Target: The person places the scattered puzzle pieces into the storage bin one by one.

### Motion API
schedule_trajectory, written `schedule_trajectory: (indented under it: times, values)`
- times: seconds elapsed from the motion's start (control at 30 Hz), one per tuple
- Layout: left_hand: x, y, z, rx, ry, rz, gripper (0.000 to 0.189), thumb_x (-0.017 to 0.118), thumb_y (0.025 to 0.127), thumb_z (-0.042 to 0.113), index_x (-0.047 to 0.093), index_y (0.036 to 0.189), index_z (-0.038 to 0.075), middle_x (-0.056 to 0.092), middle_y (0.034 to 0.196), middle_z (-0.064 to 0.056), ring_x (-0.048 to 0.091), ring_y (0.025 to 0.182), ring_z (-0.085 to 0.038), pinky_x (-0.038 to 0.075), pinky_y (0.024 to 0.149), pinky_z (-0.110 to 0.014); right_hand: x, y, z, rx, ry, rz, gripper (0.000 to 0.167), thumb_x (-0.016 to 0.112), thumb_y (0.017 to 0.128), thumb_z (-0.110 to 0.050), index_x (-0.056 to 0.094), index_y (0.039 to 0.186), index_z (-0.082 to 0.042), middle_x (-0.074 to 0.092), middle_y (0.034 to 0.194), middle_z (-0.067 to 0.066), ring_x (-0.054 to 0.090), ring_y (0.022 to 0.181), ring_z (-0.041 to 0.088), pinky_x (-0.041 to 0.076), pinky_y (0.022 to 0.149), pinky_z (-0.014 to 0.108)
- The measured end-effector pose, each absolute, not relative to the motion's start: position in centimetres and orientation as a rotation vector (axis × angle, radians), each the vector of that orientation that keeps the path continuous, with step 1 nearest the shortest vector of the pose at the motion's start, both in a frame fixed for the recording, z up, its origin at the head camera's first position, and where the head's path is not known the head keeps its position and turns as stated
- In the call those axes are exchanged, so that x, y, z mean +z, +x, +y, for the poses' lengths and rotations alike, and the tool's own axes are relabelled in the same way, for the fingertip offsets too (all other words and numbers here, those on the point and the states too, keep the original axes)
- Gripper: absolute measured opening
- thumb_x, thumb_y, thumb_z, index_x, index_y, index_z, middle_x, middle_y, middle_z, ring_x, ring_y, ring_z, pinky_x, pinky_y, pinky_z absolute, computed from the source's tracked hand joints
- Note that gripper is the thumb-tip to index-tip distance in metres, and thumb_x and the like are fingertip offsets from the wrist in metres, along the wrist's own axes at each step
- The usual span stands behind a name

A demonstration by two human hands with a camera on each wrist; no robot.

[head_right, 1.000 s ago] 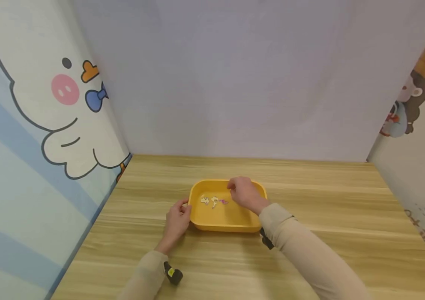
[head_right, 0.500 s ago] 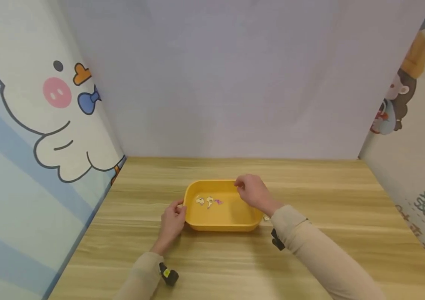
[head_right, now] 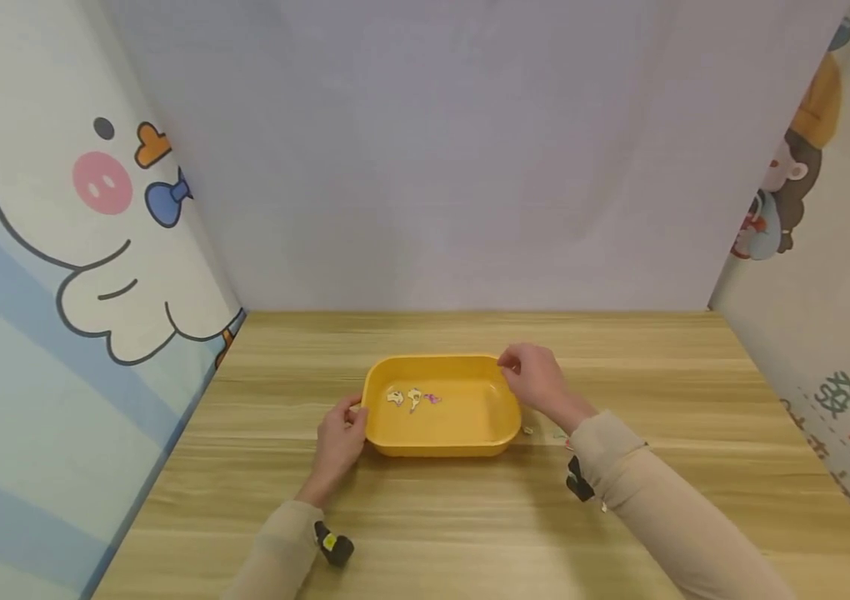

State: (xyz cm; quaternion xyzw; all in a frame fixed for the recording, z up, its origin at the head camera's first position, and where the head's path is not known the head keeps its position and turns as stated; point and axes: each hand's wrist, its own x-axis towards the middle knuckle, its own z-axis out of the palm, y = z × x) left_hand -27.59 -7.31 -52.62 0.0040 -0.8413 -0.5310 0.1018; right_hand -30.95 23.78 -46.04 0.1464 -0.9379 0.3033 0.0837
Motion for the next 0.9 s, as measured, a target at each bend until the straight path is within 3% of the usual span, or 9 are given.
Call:
schedule_trajectory:
  times: [0.23, 0.67, 0.9]
  values:
    - [-52.4, -27.5, -7.3, -1.576, 0.018, -2.489, 0.026, 0.057, 0.092, 0.005, 0.064, 0.115, -0.004, 0.052, 0.064, -0.002, 0.046, 0.050, -0.011, 0.039, 0.045, -0.025, -47.0, -30.0, 25.9, 0.857, 0.352, -2.830, 0.016, 0.056, 0.084, 0.006, 0.069, 0.091, 0.004, 0.066, 0.084, 0.011, 0.058, 0.072, 0.025, 0.049, 0.067, 0.042]
    - [-52.5, -27.5, -7.4, -1.580, -0.005, -2.480, 0.026, 0.057, 0.092, 0.005, 0.064, 0.115, -0.004, 0.052, 0.064, -0.002, 0.045, 0.050, -0.010, 0.039, 0.045, -0.025, -48.7, -29.1, 27.4, 0.790, 0.406, -2.991, 0.004, 0.065, 0.082, -0.004, 0.069, 0.082, -0.002, 0.062, 0.074, 0.001, 0.056, 0.068, 0.017, 0.049, 0.062, 0.035]
    - [-52.5, -27.5, -7.4, -1.574, -0.007, -2.480, 0.026, 0.056, 0.092, 0.005, 0.064, 0.116, -0.003, 0.051, 0.064, -0.002, 0.045, 0.049, -0.009, 0.039, 0.044, -0.025, -49.0, -28.5, 27.5, 0.720, 0.495, -3.159, 0.006, 0.069, 0.079, -0.010, 0.067, 0.073, -0.009, 0.060, 0.067, -0.003, 0.053, 0.052, 0.013, 0.048, 0.054, 0.030]
